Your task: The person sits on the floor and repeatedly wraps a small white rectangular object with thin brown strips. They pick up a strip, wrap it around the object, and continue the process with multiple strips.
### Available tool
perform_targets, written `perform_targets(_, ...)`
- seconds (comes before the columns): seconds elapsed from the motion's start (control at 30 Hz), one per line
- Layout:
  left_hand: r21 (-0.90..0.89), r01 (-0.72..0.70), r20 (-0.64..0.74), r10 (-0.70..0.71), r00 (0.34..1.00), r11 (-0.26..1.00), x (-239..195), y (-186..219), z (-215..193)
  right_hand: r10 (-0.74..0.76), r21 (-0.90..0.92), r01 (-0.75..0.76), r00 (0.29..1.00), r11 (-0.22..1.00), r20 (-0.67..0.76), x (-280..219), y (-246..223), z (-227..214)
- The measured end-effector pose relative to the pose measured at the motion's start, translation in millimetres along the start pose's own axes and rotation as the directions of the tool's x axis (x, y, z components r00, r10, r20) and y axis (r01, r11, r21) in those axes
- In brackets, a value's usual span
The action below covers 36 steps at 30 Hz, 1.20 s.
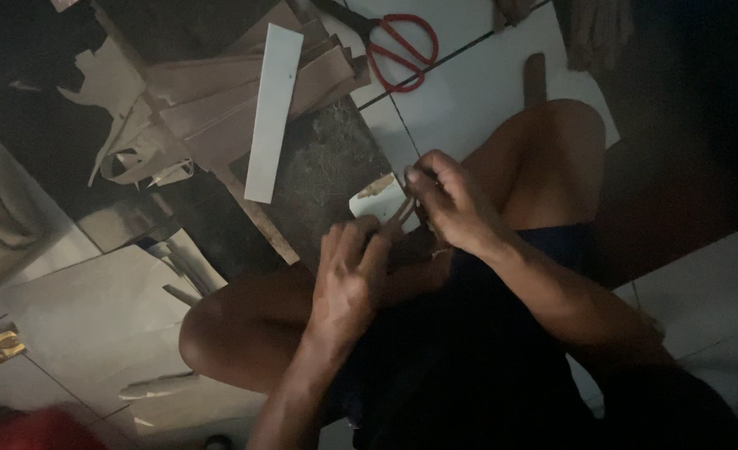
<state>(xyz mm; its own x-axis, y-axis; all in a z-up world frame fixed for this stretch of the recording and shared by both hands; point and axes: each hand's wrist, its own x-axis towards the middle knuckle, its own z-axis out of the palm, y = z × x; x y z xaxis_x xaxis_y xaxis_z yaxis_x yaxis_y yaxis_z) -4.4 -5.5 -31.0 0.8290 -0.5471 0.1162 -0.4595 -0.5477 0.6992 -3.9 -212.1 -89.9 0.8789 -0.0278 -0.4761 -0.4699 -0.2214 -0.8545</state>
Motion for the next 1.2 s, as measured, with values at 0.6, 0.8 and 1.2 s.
perform_targets(0.6,0.053,-0.015,0.049,0.012,0.999,0.998,0.4,-0.5,3.9,-0.044,-0.122,0.038,0.998,0.992,-0.044,22.5,18.4,-4.1)
perform_targets(0.8,0.04,-0.026,0.055,0.024,0.998,0.999,-1.6,-4.0,5.8,0.05,-0.209,-0.061,0.997,0.976,-0.06,32.1,9.3,-5.8)
perform_targets(1.2,0.084,-0.051,0.073,0.045,0.996,0.995,-1.9,-6.4,9.3,0.106,-0.173,-0.114,0.993,0.978,-0.058,37.6,2.8,-8.1)
